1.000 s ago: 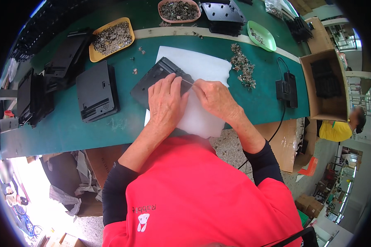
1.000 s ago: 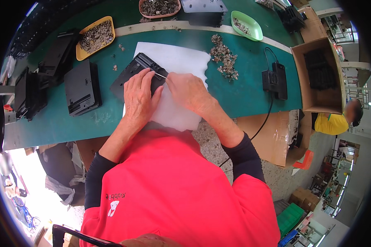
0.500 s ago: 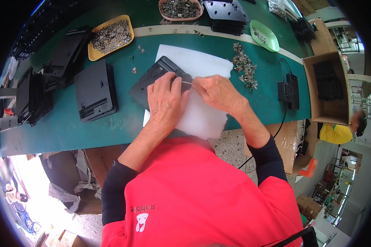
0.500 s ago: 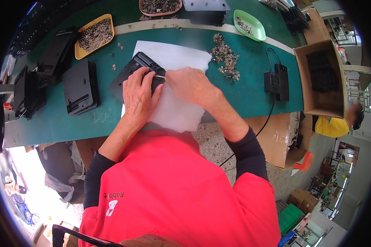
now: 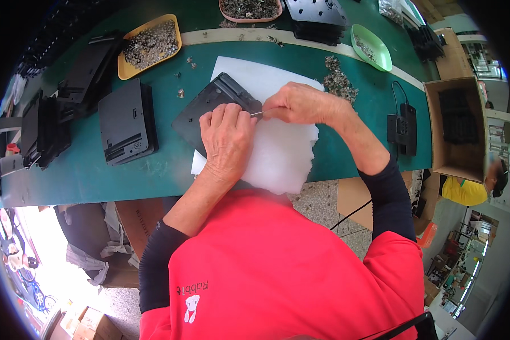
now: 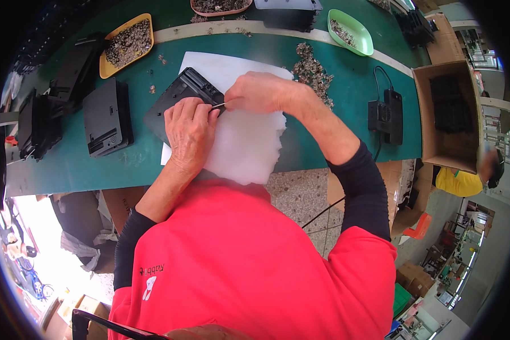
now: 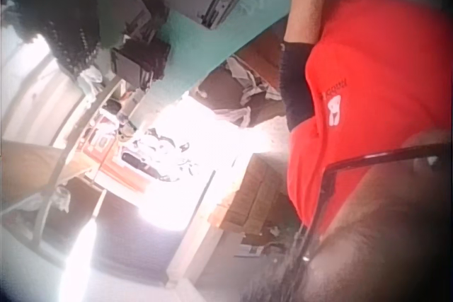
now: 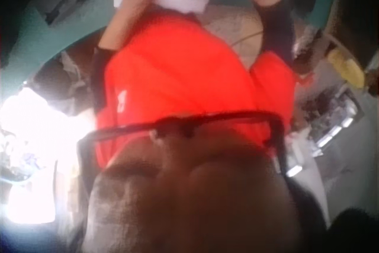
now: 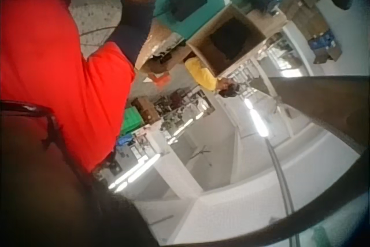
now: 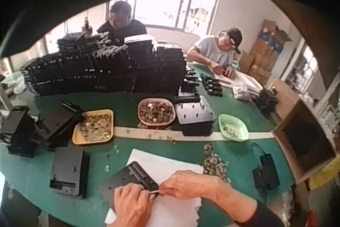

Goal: The person uses a screwdriver to tighten screws on the back of a black electronic device placed on a white foam pad. They repeatedly pick up the device, rotate it, and secure fasteners while working at a green assembly table.

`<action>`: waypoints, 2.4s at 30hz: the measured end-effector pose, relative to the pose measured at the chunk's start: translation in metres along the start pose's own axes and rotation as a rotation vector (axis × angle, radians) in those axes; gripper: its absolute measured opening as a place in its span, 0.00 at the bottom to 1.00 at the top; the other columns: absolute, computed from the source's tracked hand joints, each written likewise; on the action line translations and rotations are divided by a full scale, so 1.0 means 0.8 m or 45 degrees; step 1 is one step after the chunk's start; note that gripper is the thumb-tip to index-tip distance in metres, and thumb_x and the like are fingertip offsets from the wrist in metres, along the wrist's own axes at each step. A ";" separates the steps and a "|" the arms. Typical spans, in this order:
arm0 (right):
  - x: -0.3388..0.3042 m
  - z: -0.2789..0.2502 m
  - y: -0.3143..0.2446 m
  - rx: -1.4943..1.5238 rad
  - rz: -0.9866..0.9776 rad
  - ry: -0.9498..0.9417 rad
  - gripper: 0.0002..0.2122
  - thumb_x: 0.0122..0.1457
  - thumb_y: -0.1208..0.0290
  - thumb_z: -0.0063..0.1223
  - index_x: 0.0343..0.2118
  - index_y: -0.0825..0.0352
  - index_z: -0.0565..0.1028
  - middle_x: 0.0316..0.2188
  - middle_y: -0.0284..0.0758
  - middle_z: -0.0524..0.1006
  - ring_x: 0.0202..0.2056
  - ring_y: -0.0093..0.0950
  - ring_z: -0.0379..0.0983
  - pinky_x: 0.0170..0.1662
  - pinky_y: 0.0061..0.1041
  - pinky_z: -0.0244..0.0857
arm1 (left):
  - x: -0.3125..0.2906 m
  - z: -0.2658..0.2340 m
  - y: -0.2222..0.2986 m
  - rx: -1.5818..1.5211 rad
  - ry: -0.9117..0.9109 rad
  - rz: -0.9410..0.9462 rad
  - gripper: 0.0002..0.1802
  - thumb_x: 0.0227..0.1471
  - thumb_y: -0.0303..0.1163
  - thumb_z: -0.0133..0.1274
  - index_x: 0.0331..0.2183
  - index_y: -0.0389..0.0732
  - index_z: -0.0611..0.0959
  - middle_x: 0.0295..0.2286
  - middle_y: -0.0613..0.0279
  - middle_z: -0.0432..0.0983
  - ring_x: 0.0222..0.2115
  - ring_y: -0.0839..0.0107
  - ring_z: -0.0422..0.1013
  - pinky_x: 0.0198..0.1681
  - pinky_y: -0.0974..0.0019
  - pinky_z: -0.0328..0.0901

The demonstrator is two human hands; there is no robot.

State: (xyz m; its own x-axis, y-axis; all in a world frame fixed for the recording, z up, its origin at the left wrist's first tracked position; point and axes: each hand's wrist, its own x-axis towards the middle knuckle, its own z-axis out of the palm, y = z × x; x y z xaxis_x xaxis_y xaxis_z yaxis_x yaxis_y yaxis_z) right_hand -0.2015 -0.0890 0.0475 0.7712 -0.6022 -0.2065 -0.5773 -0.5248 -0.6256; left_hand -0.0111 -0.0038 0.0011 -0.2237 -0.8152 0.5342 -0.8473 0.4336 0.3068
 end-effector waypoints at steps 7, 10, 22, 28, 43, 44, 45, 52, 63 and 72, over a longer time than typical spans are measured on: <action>-0.017 0.032 -0.022 -0.473 0.036 0.189 0.06 0.55 0.71 0.47 0.30 0.68 0.71 0.24 0.41 0.78 0.29 0.43 0.77 0.31 0.41 0.69 | 0.000 -0.003 0.000 0.088 -0.014 0.044 0.11 0.40 0.31 0.64 0.30 0.42 0.80 0.30 0.67 0.72 0.36 0.66 0.70 0.44 0.57 0.59; -0.016 0.032 -0.021 -0.512 0.017 0.192 0.04 0.55 0.73 0.46 0.30 0.68 0.70 0.21 0.42 0.76 0.27 0.43 0.76 0.30 0.40 0.68 | 0.003 -0.002 -0.002 0.058 -0.006 0.038 0.11 0.40 0.31 0.64 0.29 0.42 0.80 0.30 0.68 0.72 0.34 0.67 0.70 0.44 0.57 0.58; -0.010 0.008 -0.002 -0.494 -0.179 -0.020 0.02 0.53 0.75 0.50 0.29 0.66 0.70 0.18 0.39 0.74 0.23 0.43 0.73 0.26 0.39 0.65 | -0.001 0.001 0.002 0.078 -0.007 0.008 0.09 0.41 0.30 0.64 0.26 0.44 0.78 0.27 0.69 0.72 0.34 0.70 0.71 0.46 0.56 0.56; -0.017 0.021 0.002 -0.519 -0.241 0.101 0.03 0.53 0.75 0.50 0.27 0.66 0.68 0.20 0.37 0.74 0.23 0.42 0.74 0.25 0.38 0.65 | -0.002 0.001 0.002 0.094 -0.010 0.037 0.10 0.41 0.30 0.64 0.25 0.44 0.77 0.27 0.68 0.72 0.35 0.69 0.72 0.47 0.55 0.57; 0.038 0.027 -0.020 1.311 -0.260 1.103 0.09 0.66 0.71 0.44 0.40 0.70 0.75 0.26 0.31 0.75 0.28 0.19 0.69 0.33 0.19 0.63 | -0.008 -0.012 -0.006 -0.181 -0.150 -0.069 0.27 0.38 0.31 0.65 0.42 0.33 0.76 0.43 0.51 0.69 0.43 0.53 0.69 0.46 0.57 0.64; 0.048 0.029 -0.028 1.298 -0.295 1.238 0.10 0.66 0.71 0.45 0.41 0.70 0.76 0.27 0.31 0.76 0.29 0.19 0.69 0.34 0.18 0.62 | -0.008 -0.013 -0.007 -0.183 -0.144 -0.077 0.28 0.38 0.31 0.65 0.42 0.32 0.75 0.44 0.50 0.69 0.44 0.53 0.68 0.47 0.57 0.63; 0.051 0.031 -0.027 1.133 -0.133 1.174 0.10 0.66 0.69 0.47 0.41 0.68 0.77 0.29 0.30 0.77 0.34 0.18 0.70 0.37 0.17 0.63 | -0.006 -0.015 -0.008 -0.186 -0.139 -0.084 0.29 0.38 0.31 0.65 0.43 0.32 0.75 0.46 0.49 0.68 0.45 0.53 0.67 0.49 0.56 0.63; 0.019 0.021 0.001 -0.224 0.044 0.953 0.09 0.58 0.70 0.55 0.37 0.69 0.79 0.36 0.38 0.79 0.36 0.29 0.76 0.42 0.27 0.69 | -0.009 -0.013 -0.012 -0.174 -0.184 -0.086 0.33 0.39 0.31 0.65 0.48 0.31 0.74 0.52 0.44 0.64 0.50 0.47 0.64 0.53 0.51 0.61; 0.028 0.079 -0.033 0.026 -0.299 1.170 0.10 0.50 0.80 0.60 0.36 0.69 0.76 0.37 0.39 0.79 0.39 0.39 0.77 0.40 0.31 0.73 | -0.009 -0.005 -0.015 -0.176 -0.093 -0.024 0.32 0.37 0.31 0.65 0.46 0.30 0.74 0.52 0.36 0.63 0.51 0.47 0.64 0.46 0.54 0.65; 0.049 0.046 -0.044 0.102 0.059 0.899 0.08 0.52 0.72 0.60 0.32 0.70 0.78 0.32 0.40 0.80 0.31 0.38 0.78 0.35 0.30 0.72 | -0.009 -0.008 -0.018 -0.139 -0.123 0.010 0.31 0.38 0.30 0.63 0.46 0.29 0.74 0.52 0.35 0.62 0.51 0.47 0.64 0.46 0.54 0.64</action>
State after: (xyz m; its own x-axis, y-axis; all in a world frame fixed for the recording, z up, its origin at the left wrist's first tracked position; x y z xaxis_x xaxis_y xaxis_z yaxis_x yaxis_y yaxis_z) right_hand -0.1410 -0.0717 0.0339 0.3724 -0.8830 0.2856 -0.5630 -0.4596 -0.6869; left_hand 0.0055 -0.0014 -0.0025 -0.2800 -0.8425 0.4603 -0.7892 0.4750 0.3893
